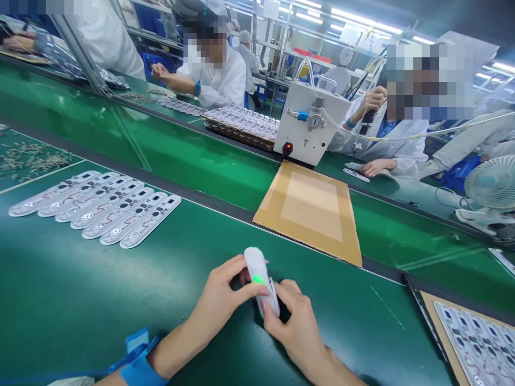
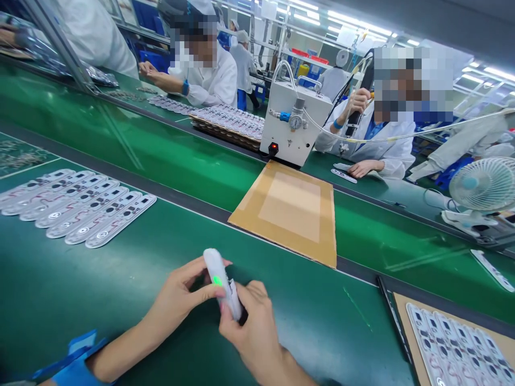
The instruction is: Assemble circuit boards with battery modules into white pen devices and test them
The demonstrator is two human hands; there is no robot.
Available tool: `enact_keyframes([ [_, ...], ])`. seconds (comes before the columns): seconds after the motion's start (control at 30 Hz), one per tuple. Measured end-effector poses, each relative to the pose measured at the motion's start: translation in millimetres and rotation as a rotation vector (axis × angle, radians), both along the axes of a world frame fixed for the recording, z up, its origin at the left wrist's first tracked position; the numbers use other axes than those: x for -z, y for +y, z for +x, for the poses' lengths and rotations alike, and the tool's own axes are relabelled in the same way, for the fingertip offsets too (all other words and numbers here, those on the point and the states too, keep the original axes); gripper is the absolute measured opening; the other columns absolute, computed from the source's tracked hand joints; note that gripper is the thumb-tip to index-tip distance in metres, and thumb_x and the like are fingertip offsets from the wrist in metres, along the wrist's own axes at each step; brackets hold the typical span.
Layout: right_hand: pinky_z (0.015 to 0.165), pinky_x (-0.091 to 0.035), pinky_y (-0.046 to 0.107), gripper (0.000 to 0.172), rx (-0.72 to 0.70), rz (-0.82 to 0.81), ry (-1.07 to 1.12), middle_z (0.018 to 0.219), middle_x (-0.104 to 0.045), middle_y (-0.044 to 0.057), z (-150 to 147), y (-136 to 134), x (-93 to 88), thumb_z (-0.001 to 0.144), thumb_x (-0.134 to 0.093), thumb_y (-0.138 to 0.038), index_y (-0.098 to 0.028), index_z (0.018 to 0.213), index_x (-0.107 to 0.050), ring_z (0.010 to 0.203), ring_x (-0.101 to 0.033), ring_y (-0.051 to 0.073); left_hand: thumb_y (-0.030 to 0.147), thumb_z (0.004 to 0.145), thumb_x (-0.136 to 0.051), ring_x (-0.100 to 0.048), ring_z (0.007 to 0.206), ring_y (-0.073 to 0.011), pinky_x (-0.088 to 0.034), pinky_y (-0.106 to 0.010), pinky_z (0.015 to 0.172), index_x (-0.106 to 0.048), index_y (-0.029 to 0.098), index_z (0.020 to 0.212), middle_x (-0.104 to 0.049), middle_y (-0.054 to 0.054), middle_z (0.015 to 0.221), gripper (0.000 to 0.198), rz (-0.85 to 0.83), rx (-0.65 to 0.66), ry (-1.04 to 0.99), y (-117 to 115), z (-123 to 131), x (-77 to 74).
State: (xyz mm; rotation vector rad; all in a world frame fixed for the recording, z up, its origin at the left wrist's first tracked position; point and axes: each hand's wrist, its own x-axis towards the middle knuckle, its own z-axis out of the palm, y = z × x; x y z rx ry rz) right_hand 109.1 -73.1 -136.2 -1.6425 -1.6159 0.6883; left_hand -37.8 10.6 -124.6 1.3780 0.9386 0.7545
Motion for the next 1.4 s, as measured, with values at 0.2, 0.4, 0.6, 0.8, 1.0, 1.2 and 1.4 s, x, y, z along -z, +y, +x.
enact_keyframes([
  [0.2,0.065,-0.049,0.029,0.039,-0.097,-0.293,0.707,0.086,-0.074,0.01,-12,-7,2.6,0.088,-0.054,-0.051,-0.015,0.088,-0.071,0.074,-0.065,0.021,0.04,0.073,-0.07,-0.047,0.065,-0.0118,-0.044,-0.022,0.053,-0.062,0.019,0.08,-0.047,0.002,0.08,0.024,0.1,0.128,0.038,0,-3,-4.0],
  [0.4,0.062,-0.05,0.026,0.044,-0.122,-0.289,0.844,0.083,-0.074,0.01,-14,-9,4.0,0.086,-0.057,-0.056,-0.014,0.089,-0.07,0.069,-0.066,0.018,0.035,0.074,-0.07,-0.043,0.039,-0.0036,-0.038,-0.018,0.031,-0.053,0.023,0.117,-0.049,0.004,0.081,0.048,-0.165,0.253,-0.096,-6,-2,-7.1],
  [0.6,0.066,-0.051,0.025,0.04,-0.116,-0.292,0.852,0.085,-0.074,0.01,-14,-10,2.8,0.087,-0.058,-0.053,-0.014,0.089,-0.07,0.073,-0.067,0.018,0.033,0.075,-0.072,-0.045,0.04,-0.004,-0.04,-0.016,0.032,-0.054,0.021,0.114,-0.05,0.005,0.075,0.045,-0.189,0.252,-0.11,-6,-3,-6.0],
  [0.8,0.066,-0.05,0.026,0.041,-0.128,-0.293,0.838,0.083,-0.074,0.01,-13,-9,2.1,0.088,-0.057,-0.053,-0.014,0.088,-0.07,0.072,-0.066,0.017,0.035,0.074,-0.073,-0.046,0.038,-0.0047,-0.039,-0.016,0.031,-0.053,0.021,0.116,-0.049,0.006,0.073,0.048,-0.206,0.243,-0.111,-5,-2,-5.0],
  [1.0,0.069,-0.05,0.027,0.039,-0.131,-0.274,0.828,0.084,-0.075,0.01,-13,-10,3.7,0.087,-0.057,-0.052,-0.015,0.086,-0.07,0.075,-0.067,0.019,0.037,0.075,-0.072,-0.046,0.042,-0.0056,-0.041,-0.017,0.034,-0.054,0.021,0.115,-0.05,0.005,0.074,0.046,-0.21,0.26,-0.099,-5,-3,-7.4],
  [1.2,0.068,-0.05,0.027,0.041,-0.116,-0.302,0.85,0.086,-0.075,0.009,-12,-8,-3.4,0.084,-0.06,-0.055,-0.017,0.088,-0.072,0.074,-0.067,0.018,0.044,0.08,-0.069,-0.051,0.053,-0.0079,-0.037,-0.016,0.039,-0.056,0.02,0.117,-0.066,-0.005,0.1,0.046,-0.268,0.333,-0.16,-2,-5,-8.3],
  [1.4,0.074,-0.051,0.027,0.047,-0.289,-0.524,1.143,0.085,-0.073,0.002,-11,-8,-1.2,0.058,-0.084,-0.054,-0.022,0.091,-0.073,0.082,-0.067,0.018,0.041,0.085,-0.062,-0.065,0.091,-0.0233,-0.051,-0.027,0.068,-0.063,0.015,0.114,-0.072,-0.011,0.096,0.039,-0.392,0.501,-0.335,-1,-11,-19.6],
])
